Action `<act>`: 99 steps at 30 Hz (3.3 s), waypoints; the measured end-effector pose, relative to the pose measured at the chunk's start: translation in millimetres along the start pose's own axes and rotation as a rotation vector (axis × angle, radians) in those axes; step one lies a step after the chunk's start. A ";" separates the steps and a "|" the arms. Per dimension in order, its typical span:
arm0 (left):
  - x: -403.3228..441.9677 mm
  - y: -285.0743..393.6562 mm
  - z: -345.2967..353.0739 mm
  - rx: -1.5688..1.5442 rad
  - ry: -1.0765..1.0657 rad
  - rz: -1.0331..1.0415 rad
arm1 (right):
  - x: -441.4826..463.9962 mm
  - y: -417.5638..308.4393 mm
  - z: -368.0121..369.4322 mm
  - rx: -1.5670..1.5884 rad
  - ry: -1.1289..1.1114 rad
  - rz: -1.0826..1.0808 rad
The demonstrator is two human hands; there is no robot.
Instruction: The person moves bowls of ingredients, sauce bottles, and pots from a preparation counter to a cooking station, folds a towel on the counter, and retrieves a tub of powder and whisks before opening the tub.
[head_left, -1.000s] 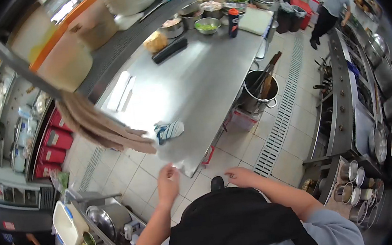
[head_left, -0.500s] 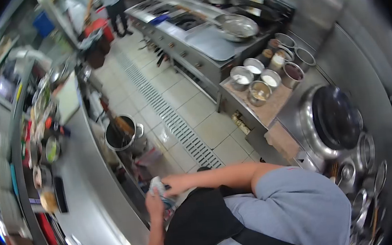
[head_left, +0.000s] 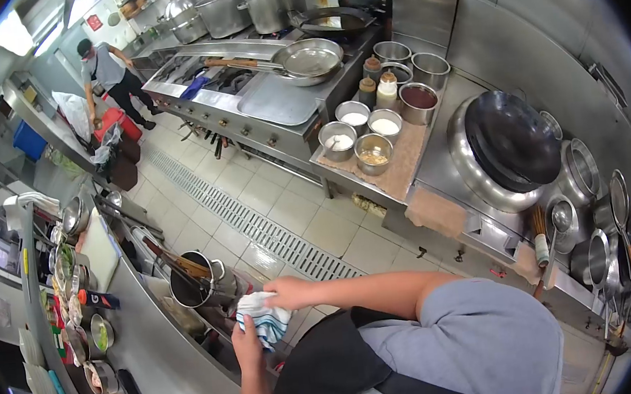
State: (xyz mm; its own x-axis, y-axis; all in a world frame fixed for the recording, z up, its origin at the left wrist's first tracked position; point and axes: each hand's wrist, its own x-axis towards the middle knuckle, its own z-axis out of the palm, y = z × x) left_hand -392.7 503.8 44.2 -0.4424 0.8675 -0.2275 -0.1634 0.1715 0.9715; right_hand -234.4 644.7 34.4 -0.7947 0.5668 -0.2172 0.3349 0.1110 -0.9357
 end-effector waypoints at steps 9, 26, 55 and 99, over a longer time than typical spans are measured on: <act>-39.3 -9.2 -45.9 0.522 0.073 0.167 | 30.5 -31.9 -17.4 -0.290 0.050 -0.353; -122.3 136.4 -62.4 -0.122 0.394 0.358 | 87.6 -165.2 -31.5 -0.004 -0.766 -0.633; -64.8 221.8 -12.3 -0.014 0.528 0.564 | 129.0 -269.9 -99.2 -0.426 -0.841 -0.974; -145.4 100.1 -43.5 0.301 1.144 0.072 | 280.3 -213.1 -14.8 -0.306 -0.884 -0.504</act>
State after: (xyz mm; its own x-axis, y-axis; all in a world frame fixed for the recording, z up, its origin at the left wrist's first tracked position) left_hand -383.1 374.5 171.7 -0.9986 -0.0163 0.0502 0.0404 0.3755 0.9259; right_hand -521.0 792.0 177.0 -0.9217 -0.3827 -0.0636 -0.1203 0.4379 -0.8909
